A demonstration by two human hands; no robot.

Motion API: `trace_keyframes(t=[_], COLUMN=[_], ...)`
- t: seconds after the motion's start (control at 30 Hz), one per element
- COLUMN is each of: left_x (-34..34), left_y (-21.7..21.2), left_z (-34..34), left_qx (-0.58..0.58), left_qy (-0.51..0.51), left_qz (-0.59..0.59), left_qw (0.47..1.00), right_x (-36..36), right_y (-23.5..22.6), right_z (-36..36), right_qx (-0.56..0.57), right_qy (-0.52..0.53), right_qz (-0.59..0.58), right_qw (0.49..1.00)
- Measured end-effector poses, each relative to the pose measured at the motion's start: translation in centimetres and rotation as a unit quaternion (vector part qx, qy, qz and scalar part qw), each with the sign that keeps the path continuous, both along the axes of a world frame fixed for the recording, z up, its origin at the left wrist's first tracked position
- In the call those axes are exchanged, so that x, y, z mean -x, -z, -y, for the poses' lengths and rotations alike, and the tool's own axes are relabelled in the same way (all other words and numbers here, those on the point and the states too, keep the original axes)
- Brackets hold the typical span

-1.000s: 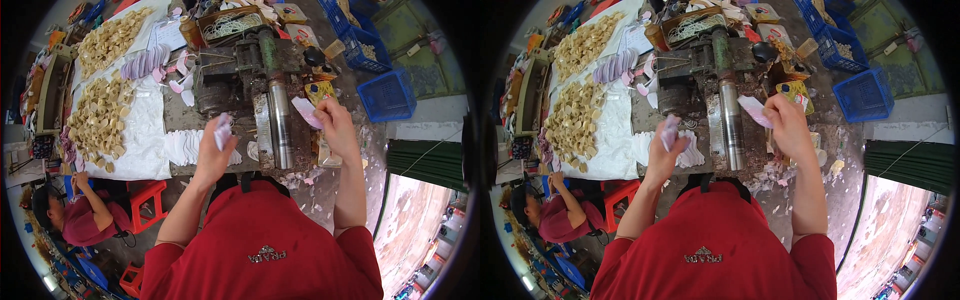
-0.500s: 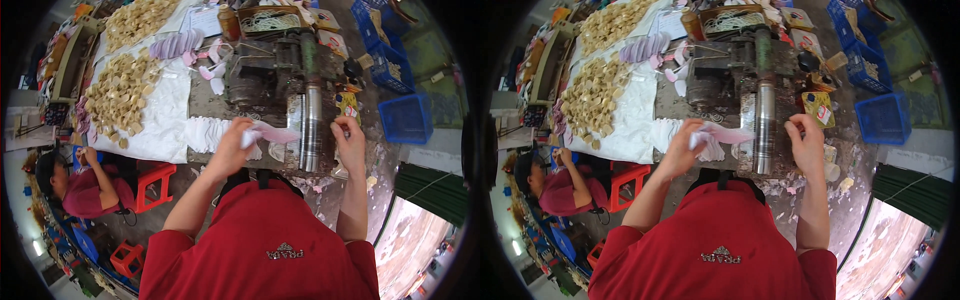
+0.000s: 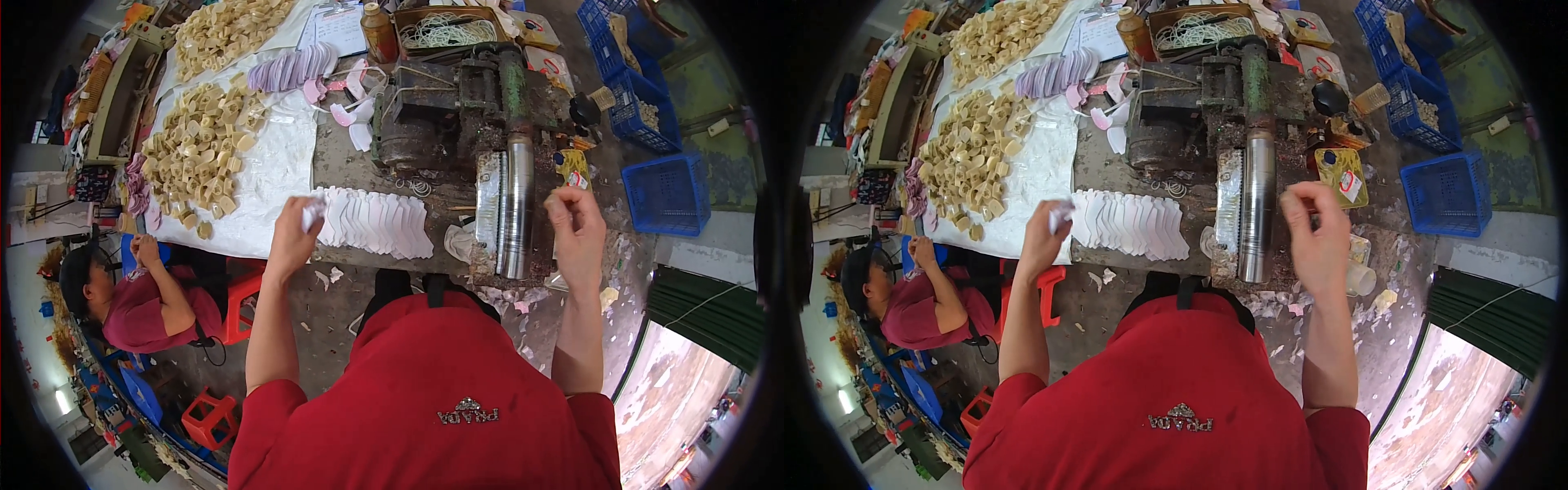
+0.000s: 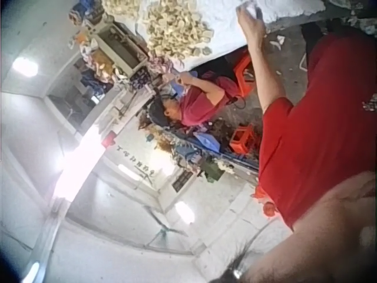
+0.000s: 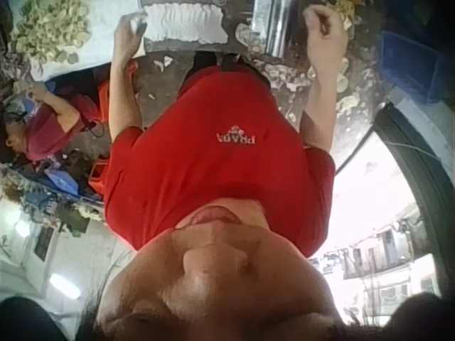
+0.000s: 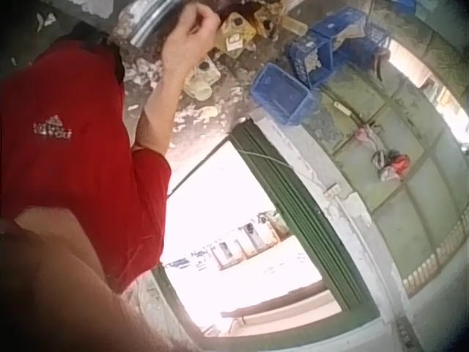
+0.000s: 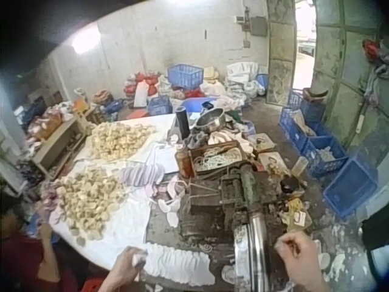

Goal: Counting and stacking pink shoe upper components on a workbench in a factory environment.

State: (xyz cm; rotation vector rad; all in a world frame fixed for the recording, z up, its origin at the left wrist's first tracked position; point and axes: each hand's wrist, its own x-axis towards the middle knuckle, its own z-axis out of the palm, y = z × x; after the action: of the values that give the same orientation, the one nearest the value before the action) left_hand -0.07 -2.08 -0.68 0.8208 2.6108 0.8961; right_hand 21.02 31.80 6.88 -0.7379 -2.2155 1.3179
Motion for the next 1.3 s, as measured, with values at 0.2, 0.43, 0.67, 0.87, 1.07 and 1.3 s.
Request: trace_keyframes(t=[0.2, 0.43, 0.67, 0.87, 1.07, 1.3], left_x=[-5.4, -9.6, -8.8, -7.8, -10.7, -7.2], left_y=[-4.7, -5.9, -5.8, -1.9, -4.1, -3.4], left_z=[-9.4, -14.2, -14.6, -13.4, -16.5, -12.6], left_qx=[-0.434, -0.53, -0.432, -0.187, -0.123, -0.185], left_qy=[0.038, 0.065, -0.029, 0.117, 0.246, 0.108], left_qz=[0.426, 0.506, 0.425, 0.14, 0.107, 0.126], left_qw=[0.793, 0.678, 0.795, 0.965, 0.956, 0.969], right_x=[3.6, 4.1, 2.2, -1.4, -0.4, -0.8], right_y=[-1.5, -0.1, -1.0, -1.2, 1.6, 1.3], right_z=[6.5, 8.0, 2.5, -5.9, -2.1, -2.7], right_qx=[-0.118, -0.224, -0.064, -0.166, -0.26, -0.163], right_qy=[-0.217, -0.119, -0.078, -0.113, -0.142, -0.052], right_qz=[-0.091, -0.1, -0.055, 0.196, 0.169, 0.116], right_qw=[0.965, 0.962, 0.993, 0.96, 0.94, 0.978])
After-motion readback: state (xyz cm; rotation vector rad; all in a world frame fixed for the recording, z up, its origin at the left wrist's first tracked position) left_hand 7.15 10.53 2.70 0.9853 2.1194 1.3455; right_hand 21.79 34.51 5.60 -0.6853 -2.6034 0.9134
